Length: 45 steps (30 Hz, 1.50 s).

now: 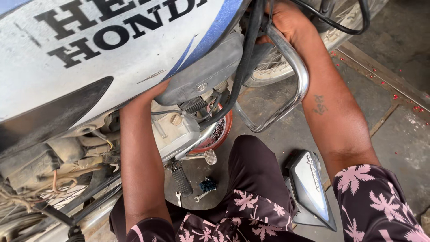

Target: The person disconnects and reconnects electrical wires and cables on the engine of a motorcycle by hand.

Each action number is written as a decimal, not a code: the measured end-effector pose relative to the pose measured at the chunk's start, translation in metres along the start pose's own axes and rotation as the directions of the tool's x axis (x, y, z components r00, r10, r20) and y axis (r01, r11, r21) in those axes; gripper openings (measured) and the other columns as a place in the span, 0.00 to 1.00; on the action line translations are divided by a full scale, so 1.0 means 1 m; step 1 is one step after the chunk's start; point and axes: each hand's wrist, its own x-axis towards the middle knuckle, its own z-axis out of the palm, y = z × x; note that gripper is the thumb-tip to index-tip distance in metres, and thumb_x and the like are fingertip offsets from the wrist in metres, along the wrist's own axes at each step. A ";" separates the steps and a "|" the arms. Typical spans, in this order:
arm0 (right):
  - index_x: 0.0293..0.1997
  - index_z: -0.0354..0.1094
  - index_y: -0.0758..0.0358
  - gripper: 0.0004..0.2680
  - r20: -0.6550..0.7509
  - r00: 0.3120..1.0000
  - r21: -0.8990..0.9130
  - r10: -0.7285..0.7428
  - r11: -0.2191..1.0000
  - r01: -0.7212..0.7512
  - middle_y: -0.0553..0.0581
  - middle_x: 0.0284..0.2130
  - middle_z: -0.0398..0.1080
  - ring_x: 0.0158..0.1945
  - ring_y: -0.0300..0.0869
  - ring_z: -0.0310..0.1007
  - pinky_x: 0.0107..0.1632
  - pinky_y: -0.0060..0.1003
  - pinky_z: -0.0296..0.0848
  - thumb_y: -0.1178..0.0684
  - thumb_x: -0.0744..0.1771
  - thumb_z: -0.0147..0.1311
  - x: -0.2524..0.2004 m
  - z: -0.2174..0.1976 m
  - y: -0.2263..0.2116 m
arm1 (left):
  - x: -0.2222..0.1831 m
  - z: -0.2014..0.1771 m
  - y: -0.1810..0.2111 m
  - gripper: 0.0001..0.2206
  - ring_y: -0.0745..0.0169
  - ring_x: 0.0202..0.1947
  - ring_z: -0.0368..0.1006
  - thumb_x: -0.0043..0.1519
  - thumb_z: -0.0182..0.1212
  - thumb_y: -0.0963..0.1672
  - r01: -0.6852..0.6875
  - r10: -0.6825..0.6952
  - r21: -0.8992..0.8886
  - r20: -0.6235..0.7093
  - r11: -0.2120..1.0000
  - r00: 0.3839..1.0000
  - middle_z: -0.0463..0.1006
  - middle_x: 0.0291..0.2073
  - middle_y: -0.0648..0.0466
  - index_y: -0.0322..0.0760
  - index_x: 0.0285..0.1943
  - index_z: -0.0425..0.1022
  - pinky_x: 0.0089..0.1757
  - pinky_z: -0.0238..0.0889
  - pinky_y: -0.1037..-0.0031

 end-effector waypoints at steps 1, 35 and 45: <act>0.49 0.74 0.64 0.10 -0.027 1.000 -0.023 -0.012 1.000 0.012 0.59 0.40 0.79 0.44 0.49 0.81 0.53 0.66 0.80 0.50 0.68 0.54 -0.001 -0.001 0.001 | -0.001 0.001 0.000 0.22 0.56 0.67 0.64 0.66 0.47 0.57 -0.001 0.001 -0.004 0.006 1.000 1.000 0.68 0.68 0.61 0.60 0.69 0.67 0.61 0.60 0.62; 0.54 0.72 0.67 0.14 -0.007 1.000 0.010 -0.025 1.000 0.025 0.60 0.49 0.77 0.52 0.47 0.78 0.59 0.54 0.77 0.46 0.70 0.54 0.011 -0.013 0.006 | -0.004 0.006 0.010 0.19 0.49 0.60 0.70 0.65 0.51 0.54 -0.018 0.019 -0.008 0.128 1.000 0.992 0.75 0.60 0.54 0.52 0.61 0.73 0.56 0.64 0.58; 0.50 0.70 0.67 0.12 -0.197 0.980 0.289 -0.042 0.952 0.099 0.58 0.46 0.75 0.52 0.47 0.76 0.57 0.51 0.74 0.47 0.70 0.51 -0.011 0.010 0.022 | -0.005 0.007 0.028 0.18 0.47 0.57 0.72 0.64 0.52 0.53 -0.044 0.034 0.072 0.138 0.996 0.990 0.76 0.58 0.52 0.49 0.59 0.75 0.54 0.65 0.57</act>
